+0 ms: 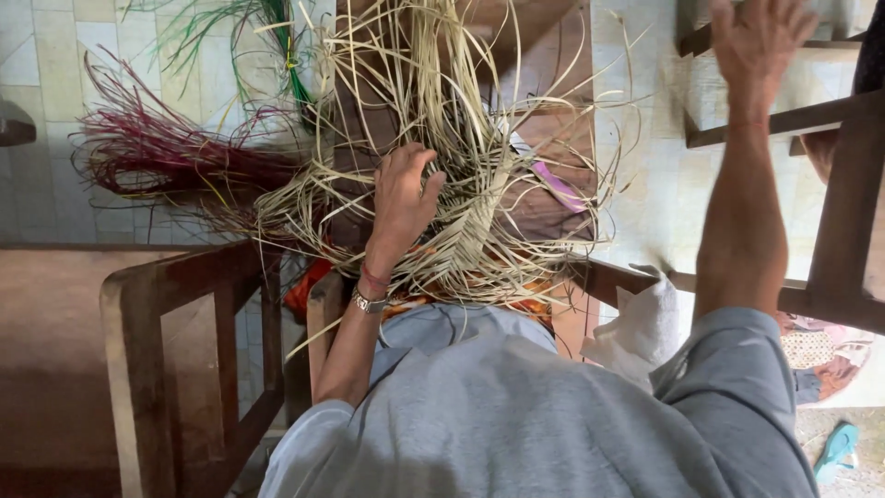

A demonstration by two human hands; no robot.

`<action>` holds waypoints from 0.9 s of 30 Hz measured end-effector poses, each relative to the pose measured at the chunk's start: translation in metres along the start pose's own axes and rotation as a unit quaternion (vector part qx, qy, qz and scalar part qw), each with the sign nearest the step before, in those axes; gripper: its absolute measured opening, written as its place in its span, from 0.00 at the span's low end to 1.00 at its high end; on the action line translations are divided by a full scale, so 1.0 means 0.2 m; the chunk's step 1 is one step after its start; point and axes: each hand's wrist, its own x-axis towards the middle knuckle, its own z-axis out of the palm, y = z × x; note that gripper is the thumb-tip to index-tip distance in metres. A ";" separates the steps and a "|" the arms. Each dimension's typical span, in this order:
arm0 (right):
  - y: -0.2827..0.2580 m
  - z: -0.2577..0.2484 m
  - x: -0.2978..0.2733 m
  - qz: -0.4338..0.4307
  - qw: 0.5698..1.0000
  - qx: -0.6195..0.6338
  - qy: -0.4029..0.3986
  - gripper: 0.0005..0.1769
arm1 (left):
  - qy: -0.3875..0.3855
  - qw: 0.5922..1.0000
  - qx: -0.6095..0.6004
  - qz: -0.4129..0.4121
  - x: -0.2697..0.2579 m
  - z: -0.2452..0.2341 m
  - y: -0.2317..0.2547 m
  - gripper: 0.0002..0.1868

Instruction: Weaving and braiding long strands of natural fiber to create a craft item, using a small blade to assist in tucking and trimming.

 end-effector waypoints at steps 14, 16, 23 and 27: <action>1.02 0.31 -0.34 0.179 0.982 -0.008 0.067 0.44 | 0.009 0.999 0.020 0.030 0.01 0.02 0.02 0.13; 1.05 0.34 -0.43 0.198 0.977 -0.003 0.083 0.45 | 0.033 0.997 0.031 0.059 0.01 0.04 0.00 0.12; 1.08 0.49 -0.56 0.235 0.964 0.092 0.081 0.44 | 0.105 0.990 0.083 0.042 -0.04 0.06 0.14 0.13; 1.05 0.57 -0.51 -0.127 0.942 0.153 0.271 0.22 | 0.141 0.976 0.158 0.059 -0.07 0.09 0.21 0.10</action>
